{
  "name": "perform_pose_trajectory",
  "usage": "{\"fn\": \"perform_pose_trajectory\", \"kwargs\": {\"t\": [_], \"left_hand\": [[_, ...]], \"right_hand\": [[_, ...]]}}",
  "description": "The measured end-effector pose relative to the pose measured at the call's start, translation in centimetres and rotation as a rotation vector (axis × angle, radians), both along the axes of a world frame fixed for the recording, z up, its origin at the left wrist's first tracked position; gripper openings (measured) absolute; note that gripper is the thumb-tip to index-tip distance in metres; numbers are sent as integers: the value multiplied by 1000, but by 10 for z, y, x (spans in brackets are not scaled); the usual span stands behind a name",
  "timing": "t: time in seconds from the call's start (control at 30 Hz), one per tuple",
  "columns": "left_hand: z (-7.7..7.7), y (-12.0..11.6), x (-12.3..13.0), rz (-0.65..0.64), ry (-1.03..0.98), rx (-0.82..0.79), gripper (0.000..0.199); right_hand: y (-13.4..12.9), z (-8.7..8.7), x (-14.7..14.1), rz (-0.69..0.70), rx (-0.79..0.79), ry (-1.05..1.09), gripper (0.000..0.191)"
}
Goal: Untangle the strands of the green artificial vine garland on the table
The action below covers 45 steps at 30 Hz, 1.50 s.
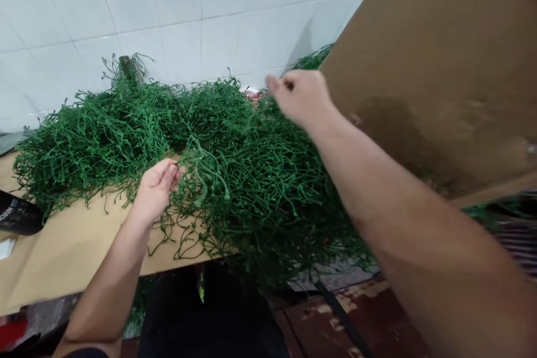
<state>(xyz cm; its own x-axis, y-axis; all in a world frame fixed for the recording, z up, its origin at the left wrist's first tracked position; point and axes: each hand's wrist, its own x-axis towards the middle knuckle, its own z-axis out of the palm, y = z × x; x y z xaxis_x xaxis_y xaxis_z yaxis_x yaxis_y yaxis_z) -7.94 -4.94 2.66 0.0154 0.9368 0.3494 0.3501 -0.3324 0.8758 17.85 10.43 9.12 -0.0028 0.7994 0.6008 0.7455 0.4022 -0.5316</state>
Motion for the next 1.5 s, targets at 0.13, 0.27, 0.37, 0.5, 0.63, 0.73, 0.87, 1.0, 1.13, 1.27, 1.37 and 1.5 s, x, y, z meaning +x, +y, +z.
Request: {"fn": "perform_pose_trajectory", "kwargs": {"t": [0.13, 0.27, 0.37, 0.5, 0.63, 0.73, 0.87, 1.0, 1.13, 1.27, 1.37, 1.5], "left_hand": [[3, 20, 18, -34, -47, 31, 39], [3, 26, 27, -7, 8, 68, 36], [2, 29, 28, -25, 22, 69, 33], [1, 33, 29, -36, 97, 92, 31], [1, 35, 26, 8, 305, 177, 30], [3, 37, 23, 20, 467, 186, 34], [7, 43, 25, 56, 482, 224, 33], [12, 49, 33, 20, 417, 277, 30], [14, 51, 34, 90, 481, 317, 32], [16, 47, 31, 140, 662, 426, 26], [19, 44, 33, 139, 728, 456, 27], [25, 40, 38, 116, 752, 418, 32]], "right_hand": [[-47, -1, -30, 363, -115, -66, 49], [-66, -1, -46, 785, -339, -64, 61], [-66, -7, -48, 938, -449, -37, 55], [-62, -13, -47, 967, -481, -2, 35], [-58, -13, -46, 799, -388, -185, 26], [-56, -12, -46, 653, -237, -334, 34], [-60, -11, -49, 667, -168, -445, 33], [-70, -9, -55, 770, -181, -552, 27], [-72, -6, -54, 719, -165, -626, 31], [-67, -7, -49, 670, -158, -643, 32], [-66, -10, -50, 650, -126, -608, 30], [-71, -8, -55, 618, -75, -677, 29]]}}
